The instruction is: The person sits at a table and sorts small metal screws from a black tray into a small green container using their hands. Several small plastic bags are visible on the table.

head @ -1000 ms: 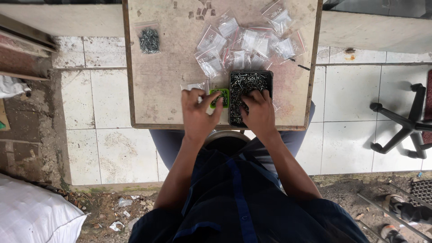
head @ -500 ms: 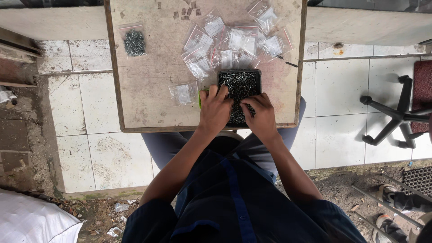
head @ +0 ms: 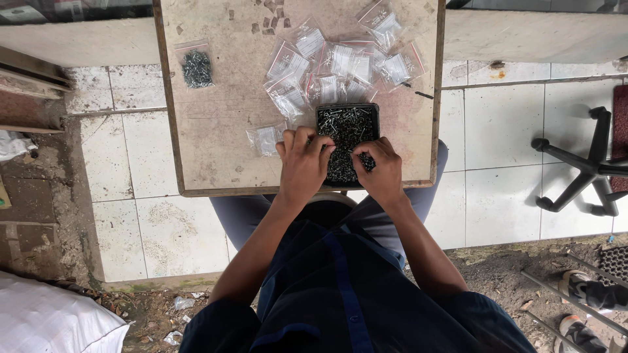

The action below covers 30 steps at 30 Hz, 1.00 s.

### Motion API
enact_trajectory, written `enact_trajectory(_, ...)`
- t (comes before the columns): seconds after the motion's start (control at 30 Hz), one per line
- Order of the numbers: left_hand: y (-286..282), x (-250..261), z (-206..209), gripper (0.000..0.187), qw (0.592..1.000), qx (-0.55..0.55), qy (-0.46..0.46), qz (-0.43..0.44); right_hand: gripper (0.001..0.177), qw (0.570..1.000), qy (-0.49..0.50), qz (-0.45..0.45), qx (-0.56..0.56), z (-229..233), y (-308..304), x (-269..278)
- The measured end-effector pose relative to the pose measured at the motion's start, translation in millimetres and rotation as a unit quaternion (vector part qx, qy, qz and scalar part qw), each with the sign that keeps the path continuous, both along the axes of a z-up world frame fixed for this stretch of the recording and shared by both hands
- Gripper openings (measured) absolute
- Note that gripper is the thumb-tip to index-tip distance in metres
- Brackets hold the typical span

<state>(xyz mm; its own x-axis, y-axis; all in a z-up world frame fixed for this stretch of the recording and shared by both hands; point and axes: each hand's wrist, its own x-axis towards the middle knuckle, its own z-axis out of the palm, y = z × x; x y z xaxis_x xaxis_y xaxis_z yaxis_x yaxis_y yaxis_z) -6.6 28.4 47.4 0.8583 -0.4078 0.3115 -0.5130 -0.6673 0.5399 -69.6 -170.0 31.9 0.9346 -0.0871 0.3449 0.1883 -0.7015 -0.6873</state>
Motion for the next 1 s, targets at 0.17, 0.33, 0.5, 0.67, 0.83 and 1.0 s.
enact_trajectory(0.17,0,-8,0,0.017,0.998,-0.057,0.036,-0.009,0.018,1.0,-0.008,0.01,0.004,13,7,7)
enact_trajectory(0.33,-5,-5,-9,0.017,0.995,-0.07,0.063,-0.014,0.019,1.0,-0.007,0.003,0.007,19,8,5)
enact_trajectory(0.5,-7,-4,0,0.012,0.982,-0.17,0.079,-0.023,0.02,0.998,-0.029,-0.006,0.054,27,10,6)
enact_trajectory(0.67,27,5,-25,0.008,0.987,-0.156,0.025,0.024,0.02,0.996,-0.05,-0.005,0.07,65,22,7)
enact_trajectory(0.83,59,7,-11,0.005,0.994,-0.068,-0.032,0.075,0.019,0.986,-0.12,0.024,0.113,99,41,11)
enact_trajectory(1.0,70,8,-20,0.018,0.986,-0.131,-0.023,0.103,0.019,0.979,-0.166,0.05,0.103,52,59,28)
